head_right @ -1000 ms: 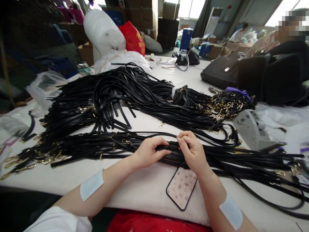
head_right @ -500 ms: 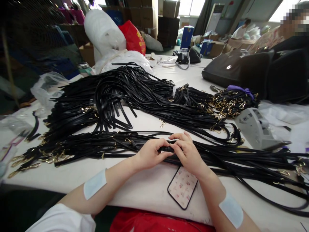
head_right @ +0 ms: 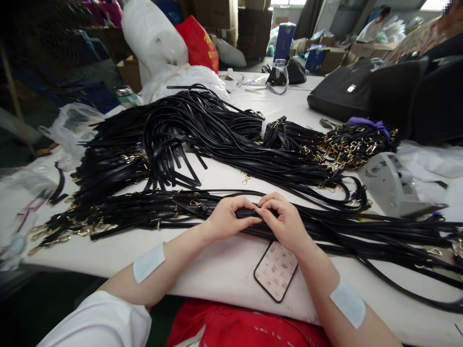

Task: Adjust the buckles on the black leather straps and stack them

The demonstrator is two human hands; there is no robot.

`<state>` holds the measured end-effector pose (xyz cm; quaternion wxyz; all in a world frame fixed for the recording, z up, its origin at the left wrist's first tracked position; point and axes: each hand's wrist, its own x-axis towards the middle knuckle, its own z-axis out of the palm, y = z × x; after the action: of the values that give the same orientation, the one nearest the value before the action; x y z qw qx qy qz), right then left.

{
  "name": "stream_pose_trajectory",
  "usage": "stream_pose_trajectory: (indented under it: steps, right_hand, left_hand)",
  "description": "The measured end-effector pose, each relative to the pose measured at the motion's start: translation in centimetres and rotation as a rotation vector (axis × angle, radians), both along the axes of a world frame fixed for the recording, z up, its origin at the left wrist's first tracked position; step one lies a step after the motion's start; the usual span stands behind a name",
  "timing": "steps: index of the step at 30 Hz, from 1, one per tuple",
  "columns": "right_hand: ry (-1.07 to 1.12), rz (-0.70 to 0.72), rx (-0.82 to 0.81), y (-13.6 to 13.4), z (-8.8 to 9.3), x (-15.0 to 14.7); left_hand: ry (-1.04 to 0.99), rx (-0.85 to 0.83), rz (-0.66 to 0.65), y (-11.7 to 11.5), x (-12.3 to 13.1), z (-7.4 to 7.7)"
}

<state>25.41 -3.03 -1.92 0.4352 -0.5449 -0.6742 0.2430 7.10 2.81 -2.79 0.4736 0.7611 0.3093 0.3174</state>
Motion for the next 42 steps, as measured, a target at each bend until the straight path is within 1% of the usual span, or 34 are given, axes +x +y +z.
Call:
stream_pose_trajectory:
  steps: [3, 6, 8, 10, 12, 15, 16, 18, 21, 27, 29, 32, 34, 36, 39, 41, 42]
  right_hand:
    - [-0.067, 0.014, 0.037, -0.2, 0.2, -0.9]
    - [-0.233, -0.013, 0.115, -0.5, 0.9, -0.9]
    - [-0.355, 0.011, 0.15, -0.7, 1.1, -0.7]
    - [-0.425, 0.05, 0.161, -0.8, 1.1, -0.7]
    - [-0.437, 0.057, 0.176, -0.7, 0.7, -1.0]
    - [-0.418, -0.003, 0.216, -0.5, 0.2, -1.4]
    - [-0.42, -0.013, 0.224, -0.4, 0.0, -1.4]
    - [-0.427, -0.023, 0.233, -0.4, 0.0, -1.3]
    - [-0.417, -0.035, 0.239, -0.5, 0.1, -1.1]
    - [-0.368, -0.083, 0.249, -0.6, 0.4, -1.1]
    - [-0.371, -0.076, 0.257, -0.7, 0.5, -1.3]
    - [-0.374, -0.037, 0.252, -0.7, 0.6, -1.3]
    - [-0.355, -0.029, 0.248, -0.7, 0.7, -1.1]
    - [-0.329, -0.044, 0.251, -0.7, 0.8, -0.6]
    - [-0.305, -0.064, 0.25, -0.7, 0.9, 0.0]
    - [-0.305, -0.026, 0.229, -0.8, 0.9, -0.1]
    - [-0.308, 0.011, 0.206, -1.0, 0.9, -0.3]
  left_hand:
    - [0.012, 0.048, -0.049, 0.1, 0.0, 0.1]
    - [0.047, 0.083, -0.123, 0.4, -0.5, 0.7]
    - [0.075, 0.077, -0.159, 0.6, -0.9, 1.1]
    - [0.089, 0.034, -0.171, 0.6, -1.0, 1.1]
    - [0.103, -0.006, -0.139, 0.6, -0.9, 1.0]
    - [0.158, -0.017, -0.057, 0.8, -0.7, 0.6]
    - [0.17, -0.015, -0.054, 0.9, -0.6, 0.6]
    - [0.176, -0.01, -0.09, 1.1, -0.7, 0.6]
    - [0.144, 0.013, -0.112, 1.4, -1.0, 0.9]
    - [0.153, 0.074, -0.007, 1.1, -1.2, 1.3]
    - [0.2, 0.056, -0.036, 1.0, -1.2, 1.7]
    - [0.284, 0.003, -0.186, 1.0, -1.6, 2.7]
    - [0.316, 0.0, -0.243, 1.4, -2.5, 3.7]
    - [0.341, -0.008, -0.242, 2.0, -3.9, 4.6]
    - [0.359, -0.064, -0.191, 2.7, -6.2, 5.8]
    - [0.368, -0.074, -0.16, 2.5, -6.8, 6.3]
    - [0.381, -0.061, -0.156, 2.2, -6.7, 6.4]
